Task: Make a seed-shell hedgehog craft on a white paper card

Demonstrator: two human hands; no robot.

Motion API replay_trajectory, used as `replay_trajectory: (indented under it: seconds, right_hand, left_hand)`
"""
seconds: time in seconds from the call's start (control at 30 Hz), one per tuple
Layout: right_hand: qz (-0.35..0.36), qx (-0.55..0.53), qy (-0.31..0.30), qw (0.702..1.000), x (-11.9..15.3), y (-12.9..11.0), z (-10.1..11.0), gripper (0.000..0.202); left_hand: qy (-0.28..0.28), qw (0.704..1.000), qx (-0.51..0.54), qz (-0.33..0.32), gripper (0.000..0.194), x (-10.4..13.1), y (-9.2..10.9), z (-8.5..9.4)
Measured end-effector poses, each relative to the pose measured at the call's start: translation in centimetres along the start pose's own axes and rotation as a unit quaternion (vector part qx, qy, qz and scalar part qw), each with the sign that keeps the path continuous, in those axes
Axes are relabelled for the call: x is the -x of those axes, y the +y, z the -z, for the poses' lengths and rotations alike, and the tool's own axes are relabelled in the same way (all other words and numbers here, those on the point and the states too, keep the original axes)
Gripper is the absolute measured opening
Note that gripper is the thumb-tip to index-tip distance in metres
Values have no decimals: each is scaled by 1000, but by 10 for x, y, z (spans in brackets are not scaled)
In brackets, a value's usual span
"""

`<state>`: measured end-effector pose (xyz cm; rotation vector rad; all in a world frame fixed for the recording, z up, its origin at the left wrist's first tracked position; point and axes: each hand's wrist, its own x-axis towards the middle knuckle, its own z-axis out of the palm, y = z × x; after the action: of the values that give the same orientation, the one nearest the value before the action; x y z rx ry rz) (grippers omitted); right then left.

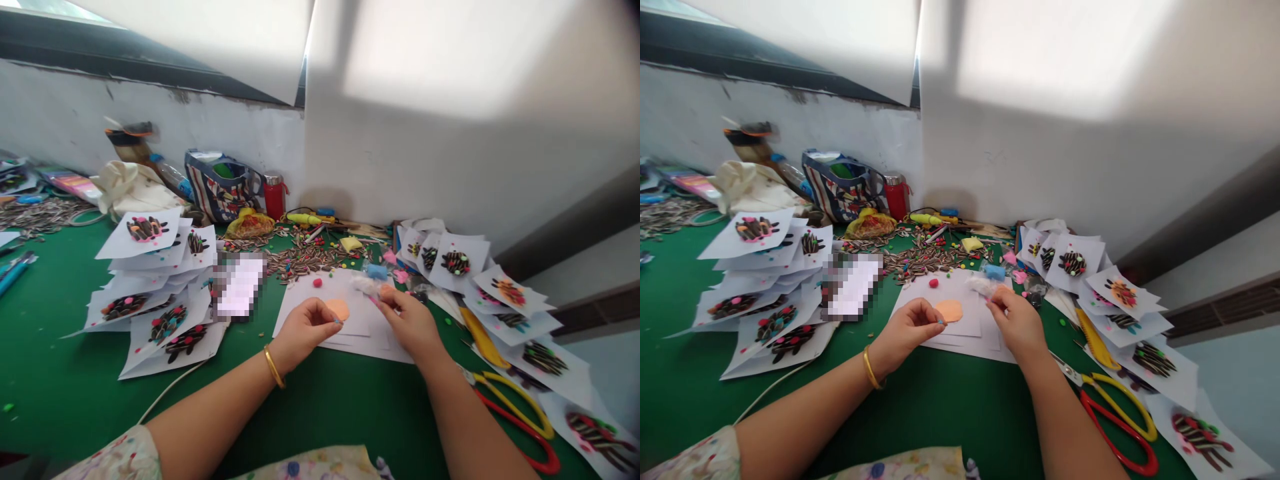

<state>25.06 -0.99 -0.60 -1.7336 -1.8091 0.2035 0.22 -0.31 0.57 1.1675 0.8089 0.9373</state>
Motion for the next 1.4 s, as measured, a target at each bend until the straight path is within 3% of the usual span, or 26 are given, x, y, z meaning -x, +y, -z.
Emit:
replay_trajectory:
  seconds: [0.13,0.27,0.6,0.8,0.9,1.03,1.17,1.23,1.4]
  right_hand:
    - [64,130,-67,987,-2,0,-2,20]
    - [51,213,-100,971,-1,-1,-5,20]
    - [25,187,-86,978,-1,-2,-2,16]
    - [26,174,-70,982,-1,-1,-2,25]
    - [30,170,-73,982,0,-3,-3,28]
    - [38,164,-75,983,0,-4,-4,24]
    - [34,157,-85,983,0,-5,-5,24]
    - [30,154,-90,984,0,-6,-5,24]
    - [30,150,-98,983,0,-6,-6,26]
  left_hand:
    - [7,1000,-10,1,39,0,4,-1]
    - [11,995,-102,20,25,1,8,0]
    - [15,966,-248,-73,17,-2,3,7]
    - [31,933,-343,-104,26,-1,8,12]
    - [36,895,-426,-125,20,-2,10,16]
    - [49,791,-592,-148,25,-5,16,24]
    - [105,702,-699,-86,34,-7,24,36]
    - [124,689,-712,-53,34,-8,27,43]
    - [135,701,-700,4,35,-13,31,56]
